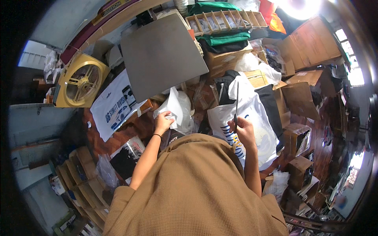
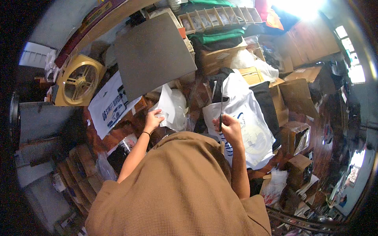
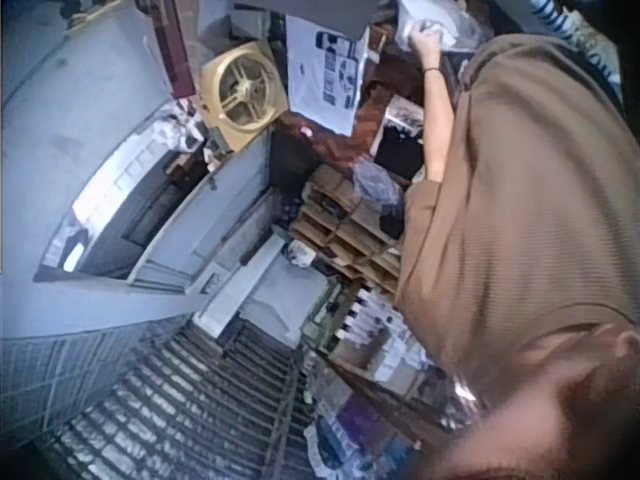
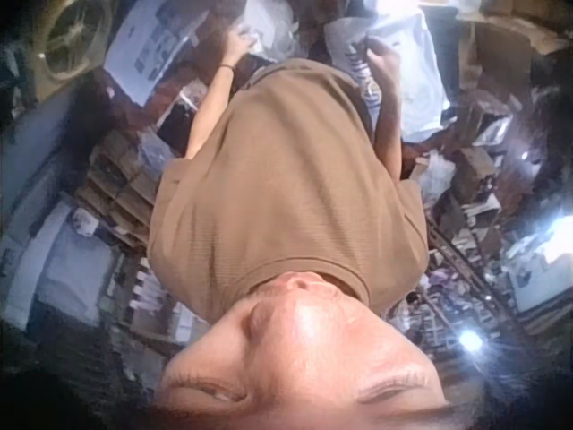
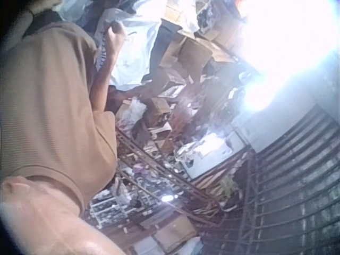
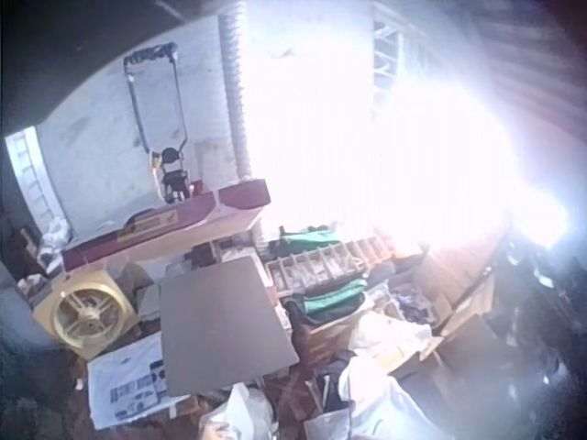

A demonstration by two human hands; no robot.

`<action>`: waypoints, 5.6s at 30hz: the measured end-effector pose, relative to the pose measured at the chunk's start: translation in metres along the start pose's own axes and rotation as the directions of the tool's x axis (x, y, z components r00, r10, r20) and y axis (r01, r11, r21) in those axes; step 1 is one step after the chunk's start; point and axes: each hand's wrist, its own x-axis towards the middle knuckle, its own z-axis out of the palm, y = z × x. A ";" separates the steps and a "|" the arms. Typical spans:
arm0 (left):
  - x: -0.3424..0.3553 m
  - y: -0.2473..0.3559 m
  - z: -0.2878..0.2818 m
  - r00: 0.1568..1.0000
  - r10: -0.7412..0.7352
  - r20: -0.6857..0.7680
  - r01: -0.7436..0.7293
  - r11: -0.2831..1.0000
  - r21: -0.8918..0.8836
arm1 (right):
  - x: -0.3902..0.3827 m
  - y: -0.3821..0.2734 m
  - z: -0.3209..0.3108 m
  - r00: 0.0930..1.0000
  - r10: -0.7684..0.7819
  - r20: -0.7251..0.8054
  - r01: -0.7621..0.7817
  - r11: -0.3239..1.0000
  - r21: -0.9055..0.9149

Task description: The person uses scissors to cut a black t-shirt and a large sheet of printed paper in a cluttered room. They handle the items one at a time, cutting the fabric and paper into smaller pieces while surrounded by boxes and other materials.

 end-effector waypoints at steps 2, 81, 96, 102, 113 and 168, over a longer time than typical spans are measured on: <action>0.001 -0.017 -0.004 0.998 0.037 -0.042 -0.035 0.998 0.055 | 0.004 -0.006 0.006 1.000 0.004 0.021 -0.004 1.000 -0.025; -0.099 0.239 -0.086 0.927 0.369 0.068 -0.107 0.433 -0.895 | -0.009 -0.067 0.075 0.815 -0.348 0.463 0.401 0.916 -0.017; -0.109 0.247 -0.088 0.949 0.312 0.048 -0.124 0.510 -0.851 | -0.025 -0.080 0.081 0.865 -0.198 0.460 0.336 0.910 -0.241; -0.108 0.243 -0.089 0.956 0.292 0.038 -0.128 0.525 -0.841 | -0.024 -0.079 0.082 0.863 -0.212 0.459 0.360 0.895 -0.264; -0.113 0.247 -0.096 0.954 0.300 0.026 -0.139 0.517 -0.845 | -0.021 -0.071 0.083 0.850 -0.251 0.464 0.419 0.855 -0.304; -0.119 0.225 -0.077 0.994 0.105 0.019 -0.034 0.481 -0.876 | 0.009 -0.108 0.129 0.954 -0.253 0.162 0.211 0.948 0.236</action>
